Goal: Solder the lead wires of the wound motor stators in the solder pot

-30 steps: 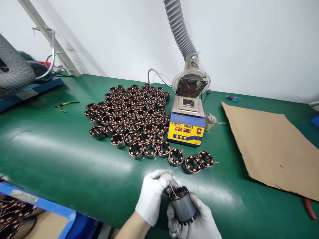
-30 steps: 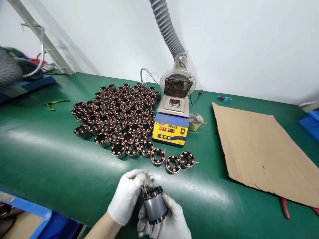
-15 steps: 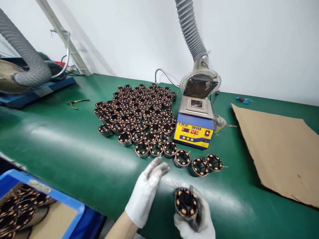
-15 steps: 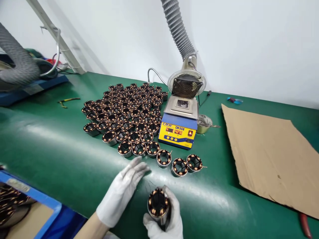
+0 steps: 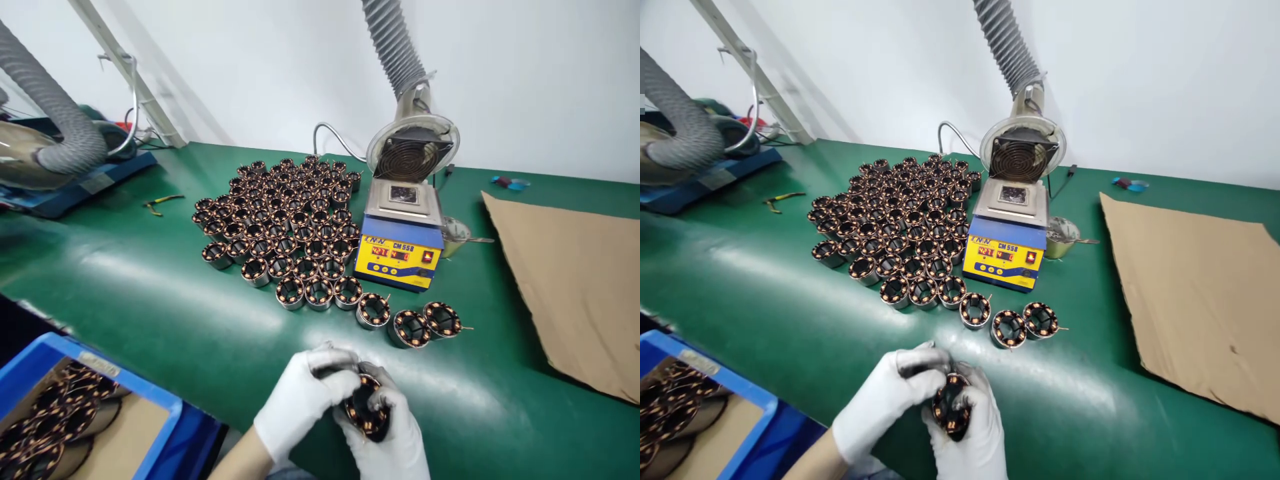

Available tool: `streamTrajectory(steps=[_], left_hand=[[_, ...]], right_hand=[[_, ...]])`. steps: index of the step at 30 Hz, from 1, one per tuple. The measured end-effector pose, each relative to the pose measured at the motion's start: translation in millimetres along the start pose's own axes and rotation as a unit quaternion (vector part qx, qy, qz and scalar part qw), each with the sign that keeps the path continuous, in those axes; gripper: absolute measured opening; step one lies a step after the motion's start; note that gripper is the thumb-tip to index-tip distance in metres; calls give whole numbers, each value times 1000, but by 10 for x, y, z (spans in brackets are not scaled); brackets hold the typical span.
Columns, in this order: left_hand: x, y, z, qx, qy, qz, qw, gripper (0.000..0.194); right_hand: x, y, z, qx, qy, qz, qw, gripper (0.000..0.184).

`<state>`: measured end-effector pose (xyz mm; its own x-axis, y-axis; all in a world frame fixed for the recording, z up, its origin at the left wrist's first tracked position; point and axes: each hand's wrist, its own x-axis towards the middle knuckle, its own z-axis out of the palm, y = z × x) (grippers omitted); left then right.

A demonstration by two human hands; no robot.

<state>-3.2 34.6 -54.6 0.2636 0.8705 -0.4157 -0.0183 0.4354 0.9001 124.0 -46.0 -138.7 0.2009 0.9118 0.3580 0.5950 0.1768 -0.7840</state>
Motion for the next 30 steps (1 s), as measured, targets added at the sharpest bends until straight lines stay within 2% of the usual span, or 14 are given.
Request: streamTrajectory(steps=[2,4,5,8,9,11,13,15,21,24,27,28,30], left_hand=[[21,34,11,50,-41,-15,998,10],[82,96,6,69,-49,-24,996,11],[114,133,-10,79,-38,-23,996,13],[153,213,-80,88,47,15,995,26],[140,216,-95,89,54,27,994,32],[91,182,-89,94,22,32,995,40],[38,112,-39,91,-10,11,996,38],[8,39,31,69,10,-12,998,31],[-1,-46,142,11,43,-44,998,10],[-13,-23,135,42,69,-19,997,18],[-19,7,164,103,89,13,991,45],[-14,12,186,111,82,15,990,43],[11,14,239,84,61,-6,995,24]], right_hand=[[-11,10,-1,15,-8,1,1000,32],[-20,-8,12,24,7,30,999,31],[-25,-27,24,29,15,46,998,30],[-35,-81,58,38,28,84,995,29],[-35,-86,62,41,30,85,995,29],[-28,-67,51,43,25,67,996,30],[-16,-23,22,34,5,25,999,30],[-3,13,-13,19,-18,-11,1000,29],[51,-54,-63,2,-10,-5,1000,28],[76,-83,-68,-11,3,-20,1000,30],[66,-58,-69,-37,-12,-32,999,36],[56,-43,-69,-43,-15,-37,998,38],[35,-12,-67,-47,-18,-42,998,36]])
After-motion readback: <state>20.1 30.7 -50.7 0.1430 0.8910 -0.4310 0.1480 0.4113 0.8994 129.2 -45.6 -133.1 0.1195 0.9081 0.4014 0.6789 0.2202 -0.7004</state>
